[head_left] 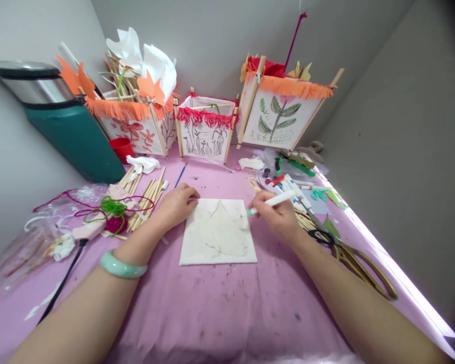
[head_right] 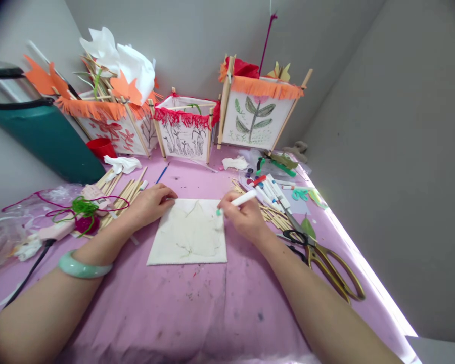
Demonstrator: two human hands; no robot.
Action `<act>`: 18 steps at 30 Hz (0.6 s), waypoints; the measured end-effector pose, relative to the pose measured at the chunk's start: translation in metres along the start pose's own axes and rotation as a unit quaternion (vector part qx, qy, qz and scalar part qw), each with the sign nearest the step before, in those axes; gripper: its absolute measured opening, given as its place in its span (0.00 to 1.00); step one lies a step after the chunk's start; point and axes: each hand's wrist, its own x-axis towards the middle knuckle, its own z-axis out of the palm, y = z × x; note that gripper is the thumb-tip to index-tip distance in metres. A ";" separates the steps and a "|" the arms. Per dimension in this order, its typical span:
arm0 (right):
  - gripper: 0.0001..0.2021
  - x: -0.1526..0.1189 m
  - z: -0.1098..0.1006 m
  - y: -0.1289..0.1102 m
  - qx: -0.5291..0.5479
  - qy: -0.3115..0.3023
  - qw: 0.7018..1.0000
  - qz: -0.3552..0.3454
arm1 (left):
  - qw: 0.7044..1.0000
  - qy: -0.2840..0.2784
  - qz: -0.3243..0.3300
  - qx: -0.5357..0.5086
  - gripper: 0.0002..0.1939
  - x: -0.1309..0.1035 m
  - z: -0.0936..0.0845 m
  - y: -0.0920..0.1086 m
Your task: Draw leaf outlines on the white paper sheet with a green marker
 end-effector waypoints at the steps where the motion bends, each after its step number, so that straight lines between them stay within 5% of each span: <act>1: 0.10 0.000 0.000 0.000 -0.004 0.014 1.000 0.002 | 1.000 0.001 0.001 0.000 0.12 0.000 0.000 0.000; 4: 0.11 0.001 0.002 0.001 -0.059 -0.022 0.998 -0.009 | 1.000 0.004 0.000 -0.004 0.11 0.000 0.001 -0.001; 8: 0.11 0.001 0.002 0.000 -0.041 0.011 0.999 -0.011 | 1.000 0.003 0.002 -0.005 0.11 0.000 0.000 -0.001; 11: 0.10 0.000 0.003 -0.003 -0.053 -0.057 0.996 -0.034 | 1.000 0.000 0.003 -0.009 0.12 0.000 0.000 0.000; 15: 0.11 0.001 0.003 -0.003 -0.033 -0.016 0.998 -0.041 | 1.000 0.001 0.004 -0.012 0.12 -0.001 0.000 0.000; 18: 0.11 0.002 0.005 -0.003 -0.056 -0.050 0.995 -0.061 | 1.000 0.003 0.003 -0.012 0.12 -0.001 0.001 0.000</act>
